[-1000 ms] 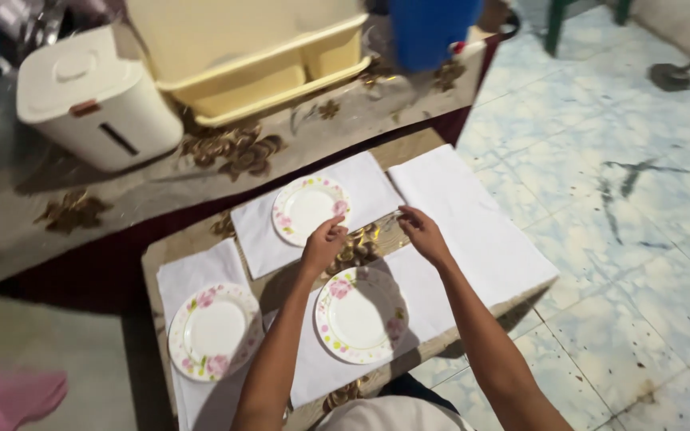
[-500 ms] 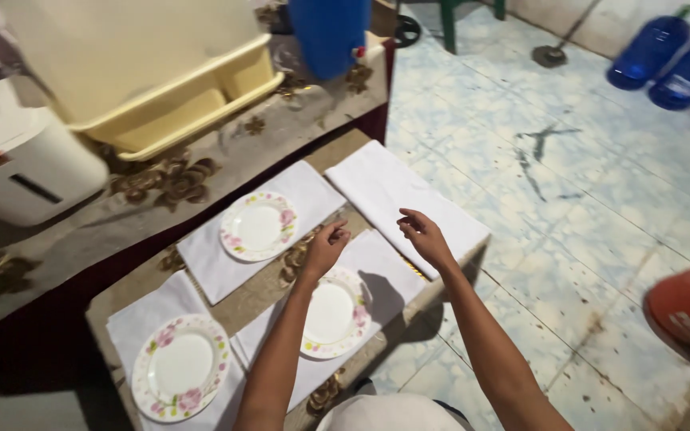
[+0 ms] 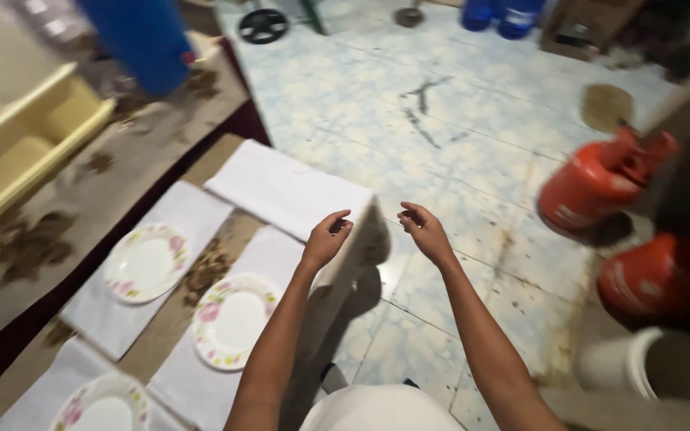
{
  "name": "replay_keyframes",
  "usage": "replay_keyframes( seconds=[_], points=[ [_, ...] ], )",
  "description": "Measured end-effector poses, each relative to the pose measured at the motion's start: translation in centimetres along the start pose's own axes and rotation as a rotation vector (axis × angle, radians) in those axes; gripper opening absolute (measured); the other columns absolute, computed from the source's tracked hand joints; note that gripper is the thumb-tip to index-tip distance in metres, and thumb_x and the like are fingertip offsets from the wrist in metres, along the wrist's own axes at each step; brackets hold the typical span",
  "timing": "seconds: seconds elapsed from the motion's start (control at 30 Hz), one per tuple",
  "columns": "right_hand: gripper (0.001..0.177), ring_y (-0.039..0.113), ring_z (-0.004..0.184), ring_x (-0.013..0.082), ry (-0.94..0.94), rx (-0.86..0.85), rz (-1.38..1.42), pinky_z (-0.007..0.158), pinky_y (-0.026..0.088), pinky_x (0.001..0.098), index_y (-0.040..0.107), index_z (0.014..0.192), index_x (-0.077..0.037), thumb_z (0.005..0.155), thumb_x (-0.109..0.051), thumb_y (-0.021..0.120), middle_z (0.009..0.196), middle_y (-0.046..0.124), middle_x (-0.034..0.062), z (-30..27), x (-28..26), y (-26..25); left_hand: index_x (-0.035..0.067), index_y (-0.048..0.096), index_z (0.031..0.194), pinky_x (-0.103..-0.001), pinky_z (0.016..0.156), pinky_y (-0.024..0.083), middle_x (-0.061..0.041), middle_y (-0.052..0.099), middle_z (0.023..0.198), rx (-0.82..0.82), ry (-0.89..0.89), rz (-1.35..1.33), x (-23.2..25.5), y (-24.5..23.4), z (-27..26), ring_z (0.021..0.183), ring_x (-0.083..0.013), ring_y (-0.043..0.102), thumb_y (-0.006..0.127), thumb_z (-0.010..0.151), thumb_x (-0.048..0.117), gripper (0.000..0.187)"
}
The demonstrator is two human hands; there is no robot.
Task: Setting a dining table by placing plates and cutlery on placemats
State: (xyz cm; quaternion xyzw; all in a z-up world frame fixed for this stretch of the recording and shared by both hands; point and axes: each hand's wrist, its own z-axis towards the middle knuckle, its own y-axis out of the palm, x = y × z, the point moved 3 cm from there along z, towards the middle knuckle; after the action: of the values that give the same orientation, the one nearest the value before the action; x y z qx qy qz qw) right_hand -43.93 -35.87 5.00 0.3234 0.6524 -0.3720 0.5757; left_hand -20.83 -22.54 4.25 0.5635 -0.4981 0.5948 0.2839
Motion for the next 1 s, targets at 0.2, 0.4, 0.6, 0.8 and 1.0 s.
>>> replay_keyframes(
  seconds=[0.2,0.4,0.6,0.8,1.0],
  points=[
    [0.043,0.069,0.104,0.0248,-0.026,0.193,0.017,0.090,0.060,0.0364,0.063,0.139,-0.006,0.097,-0.010,0.069,0.117,0.072,0.0186,-4.7,3.9,-12.5,0.017,0.067,0.136,-0.038,0.095,0.057,-0.013,0.075,0.117,-0.149,0.120,-0.033,0.3,12.0,3.3,0.111,-0.0259,0.070,0.073,0.096,0.022,0.041],
    [0.041,0.070,0.102,0.0247,-0.043,0.425,-0.002,0.088,0.061,0.0356,0.063,0.138,-0.005,0.098,-0.009,0.068,0.116,0.072,0.0186,-12.1,4.9,-23.6,0.014,0.066,0.137,-0.040,0.091,0.058,-0.015,0.075,0.116,-0.329,0.156,-0.062,7.5,22.3,0.7,0.106,-0.0266,0.071,0.069,0.098,0.021,0.040],
    [0.040,0.070,0.104,0.0264,0.002,0.643,0.010,0.088,0.061,0.0374,0.063,0.137,-0.003,0.098,-0.009,0.067,0.116,0.071,0.0204,-19.1,4.2,-30.4,0.017,0.067,0.136,-0.035,0.086,0.060,-0.011,0.076,0.113,-0.512,0.215,-0.052,9.6,31.9,2.0,0.102,-0.0202,0.072,0.072,0.097,0.023,0.040],
    [0.040,0.070,0.103,0.0232,0.025,0.806,0.044,0.089,0.061,0.0363,0.063,0.138,-0.006,0.098,-0.010,0.067,0.115,0.072,0.0165,-22.2,6.0,-35.6,0.013,0.066,0.137,-0.035,0.085,0.060,-0.014,0.075,0.112,-0.670,0.268,-0.090,12.7,39.4,3.2,0.101,-0.0209,0.071,0.072,0.098,0.019,0.040],
    [0.042,0.069,0.096,0.0166,-0.025,0.964,0.011,0.082,0.062,0.0300,0.064,0.139,-0.007,0.097,-0.009,0.068,0.114,0.072,0.0142,-21.7,4.4,-39.9,0.011,0.067,0.136,-0.038,0.088,0.059,-0.017,0.075,0.112,-0.788,0.334,-0.097,16.7,45.0,6.8,0.105,-0.0248,0.071,0.073,0.097,0.021,0.041]
  ],
)
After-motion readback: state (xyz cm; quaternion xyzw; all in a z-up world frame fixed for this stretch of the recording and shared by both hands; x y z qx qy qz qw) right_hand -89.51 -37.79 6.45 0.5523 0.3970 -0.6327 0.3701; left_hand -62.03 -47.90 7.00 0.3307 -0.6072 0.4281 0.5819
